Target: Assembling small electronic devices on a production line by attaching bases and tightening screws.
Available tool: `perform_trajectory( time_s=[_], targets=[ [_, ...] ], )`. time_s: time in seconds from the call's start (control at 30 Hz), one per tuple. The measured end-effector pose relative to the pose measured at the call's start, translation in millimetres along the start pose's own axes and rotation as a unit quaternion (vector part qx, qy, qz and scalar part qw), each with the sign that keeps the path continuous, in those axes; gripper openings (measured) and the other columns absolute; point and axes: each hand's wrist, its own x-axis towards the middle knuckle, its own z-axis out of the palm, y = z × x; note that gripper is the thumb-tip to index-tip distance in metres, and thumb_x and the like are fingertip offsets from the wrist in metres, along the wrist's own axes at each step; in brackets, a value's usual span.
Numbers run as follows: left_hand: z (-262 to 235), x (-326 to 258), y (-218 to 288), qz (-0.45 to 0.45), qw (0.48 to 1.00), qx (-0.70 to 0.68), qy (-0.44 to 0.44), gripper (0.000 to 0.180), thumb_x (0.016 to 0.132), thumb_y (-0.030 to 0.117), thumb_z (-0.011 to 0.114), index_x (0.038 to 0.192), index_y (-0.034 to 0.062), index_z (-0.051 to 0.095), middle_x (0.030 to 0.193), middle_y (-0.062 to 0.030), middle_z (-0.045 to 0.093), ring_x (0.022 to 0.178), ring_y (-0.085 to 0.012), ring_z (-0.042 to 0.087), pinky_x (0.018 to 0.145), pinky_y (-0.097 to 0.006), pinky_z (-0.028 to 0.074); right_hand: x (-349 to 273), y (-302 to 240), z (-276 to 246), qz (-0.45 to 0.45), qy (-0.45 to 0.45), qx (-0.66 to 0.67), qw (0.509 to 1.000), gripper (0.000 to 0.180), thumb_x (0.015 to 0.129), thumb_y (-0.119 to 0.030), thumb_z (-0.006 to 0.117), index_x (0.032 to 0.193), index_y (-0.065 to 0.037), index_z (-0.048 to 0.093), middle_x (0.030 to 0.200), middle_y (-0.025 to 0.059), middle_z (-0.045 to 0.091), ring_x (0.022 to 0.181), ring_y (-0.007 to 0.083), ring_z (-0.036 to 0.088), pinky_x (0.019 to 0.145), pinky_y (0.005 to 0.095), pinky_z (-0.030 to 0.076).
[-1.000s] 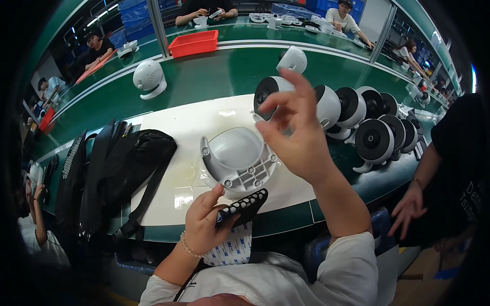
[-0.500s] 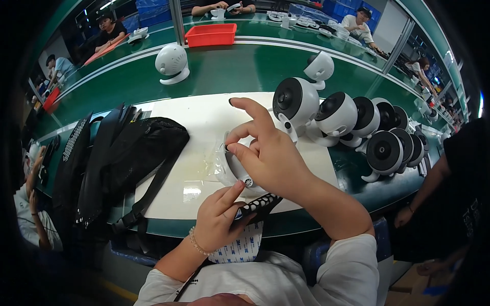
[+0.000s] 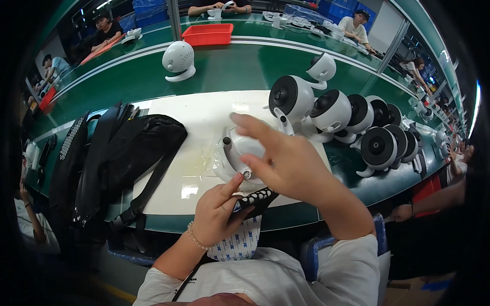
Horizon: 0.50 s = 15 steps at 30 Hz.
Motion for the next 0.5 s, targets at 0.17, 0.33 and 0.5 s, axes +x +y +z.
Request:
perform_trajectory(
  time_s=[0.17, 0.33, 0.5],
  targets=[
    [0, 4, 3, 0.005, 1.0, 0.004, 0.006, 0.027, 0.061, 0.005, 0.073, 0.08, -0.0039, 0.056, 0.128, -0.0152, 0.048, 0.076, -0.0291, 0.059, 0.064, -0.034, 0.048, -25, 16, 10, -0.09, 0.09, -0.023, 0.992, 0.018, 0.075, -0.009, 0.065, 0.093, -0.006, 0.062, 0.09, 0.0073, 0.061, 0.079, 0.0223, 0.056, 0.07, 0.0304, 0.043],
    [1, 0, 2, -0.017, 1.0, -0.003, -0.014, 0.029, 0.061, 0.006, 0.074, 0.081, -0.0035, 0.055, 0.128, -0.0166, 0.047, 0.076, -0.0282, 0.059, 0.064, -0.034, 0.049, -34, 13, 25, -0.048, 0.125, -0.062, 0.989, 0.008, 0.075, -0.011, 0.065, 0.081, -0.007, 0.064, 0.1, 0.005, 0.06, 0.108, 0.0274, 0.045, 0.088, 0.0361, 0.035],
    [5, 2, -1, 0.002, 1.0, 0.008, 0.03, 0.03, 0.062, 0.006, 0.074, 0.083, -0.0038, 0.054, 0.13, -0.0173, 0.045, 0.073, -0.0267, 0.059, 0.062, -0.034, 0.048, -35, 17, 31, 0.0, 0.084, -0.028, 0.996, 0.007, 0.076, -0.014, 0.065, 0.079, -0.008, 0.065, 0.11, 0.0055, 0.059, 0.116, 0.0296, 0.041, 0.095, 0.0403, 0.027]
  ],
)
